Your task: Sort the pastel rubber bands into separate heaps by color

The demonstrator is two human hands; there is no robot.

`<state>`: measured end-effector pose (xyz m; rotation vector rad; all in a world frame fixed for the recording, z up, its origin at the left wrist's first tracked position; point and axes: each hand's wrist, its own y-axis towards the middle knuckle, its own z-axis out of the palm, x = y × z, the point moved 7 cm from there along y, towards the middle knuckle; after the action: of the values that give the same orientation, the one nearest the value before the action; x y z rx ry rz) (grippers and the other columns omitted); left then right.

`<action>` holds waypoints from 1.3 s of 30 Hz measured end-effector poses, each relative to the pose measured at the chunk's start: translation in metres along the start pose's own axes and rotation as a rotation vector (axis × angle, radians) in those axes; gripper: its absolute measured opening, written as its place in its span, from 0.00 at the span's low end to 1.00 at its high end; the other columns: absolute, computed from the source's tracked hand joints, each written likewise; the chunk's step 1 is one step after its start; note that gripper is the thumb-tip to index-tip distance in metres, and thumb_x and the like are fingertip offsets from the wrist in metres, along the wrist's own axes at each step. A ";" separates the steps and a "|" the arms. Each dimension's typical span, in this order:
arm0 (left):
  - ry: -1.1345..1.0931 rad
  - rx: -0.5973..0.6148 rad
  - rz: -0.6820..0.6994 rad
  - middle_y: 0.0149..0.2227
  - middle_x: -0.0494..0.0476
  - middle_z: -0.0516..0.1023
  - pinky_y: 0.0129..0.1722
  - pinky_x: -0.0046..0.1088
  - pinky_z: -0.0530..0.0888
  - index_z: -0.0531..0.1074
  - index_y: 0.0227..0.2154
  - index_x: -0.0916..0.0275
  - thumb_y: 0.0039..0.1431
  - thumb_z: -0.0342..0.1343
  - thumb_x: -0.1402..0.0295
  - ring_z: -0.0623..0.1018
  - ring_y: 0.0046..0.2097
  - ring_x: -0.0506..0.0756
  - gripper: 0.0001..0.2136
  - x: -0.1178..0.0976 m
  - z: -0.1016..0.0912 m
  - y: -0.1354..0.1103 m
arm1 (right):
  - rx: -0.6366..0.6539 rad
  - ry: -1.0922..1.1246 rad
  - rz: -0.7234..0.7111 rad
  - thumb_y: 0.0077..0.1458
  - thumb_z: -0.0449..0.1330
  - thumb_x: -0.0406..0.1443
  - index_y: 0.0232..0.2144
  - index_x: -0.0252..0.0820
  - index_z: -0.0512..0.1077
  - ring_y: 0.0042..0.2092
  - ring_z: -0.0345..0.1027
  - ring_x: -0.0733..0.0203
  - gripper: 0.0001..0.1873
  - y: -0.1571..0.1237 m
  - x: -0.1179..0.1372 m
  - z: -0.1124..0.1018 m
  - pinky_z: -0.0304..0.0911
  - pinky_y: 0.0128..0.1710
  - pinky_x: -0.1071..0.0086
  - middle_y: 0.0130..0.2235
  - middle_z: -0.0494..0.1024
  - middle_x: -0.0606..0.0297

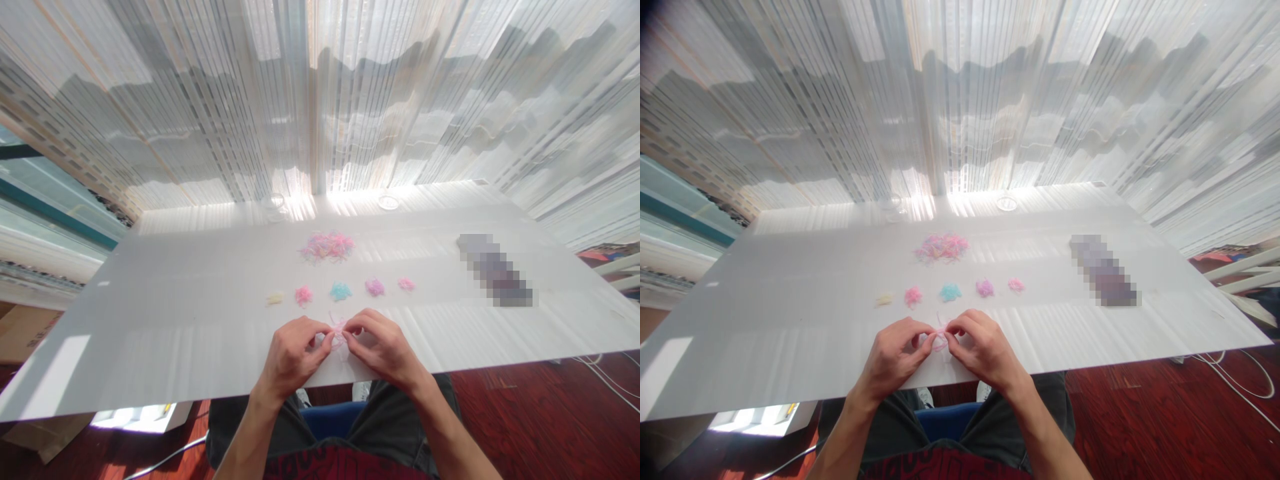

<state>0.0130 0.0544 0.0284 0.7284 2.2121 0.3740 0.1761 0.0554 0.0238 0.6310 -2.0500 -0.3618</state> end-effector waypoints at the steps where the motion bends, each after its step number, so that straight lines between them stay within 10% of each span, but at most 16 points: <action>1: -0.001 0.000 -0.002 0.29 0.50 0.79 0.32 0.27 0.69 0.76 0.36 0.61 0.66 0.59 0.71 0.72 0.28 0.50 0.03 0.000 0.000 0.000 | -0.001 -0.001 0.004 0.63 0.62 0.30 0.36 0.43 0.74 0.34 0.71 0.60 0.04 0.000 0.000 0.000 0.68 0.36 0.68 0.33 0.77 0.64; 39: 0.000 -0.002 -0.006 0.30 0.54 0.81 0.32 0.28 0.71 0.77 0.37 0.61 0.69 0.56 0.69 0.74 0.28 0.51 0.06 0.000 -0.002 0.001 | -0.022 -0.032 0.008 0.64 0.61 0.31 0.36 0.43 0.74 0.33 0.72 0.60 0.04 0.001 0.001 -0.003 0.69 0.35 0.67 0.32 0.78 0.63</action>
<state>0.0124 0.0553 0.0302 0.7203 2.2132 0.3729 0.1776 0.0553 0.0267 0.6072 -2.0762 -0.3912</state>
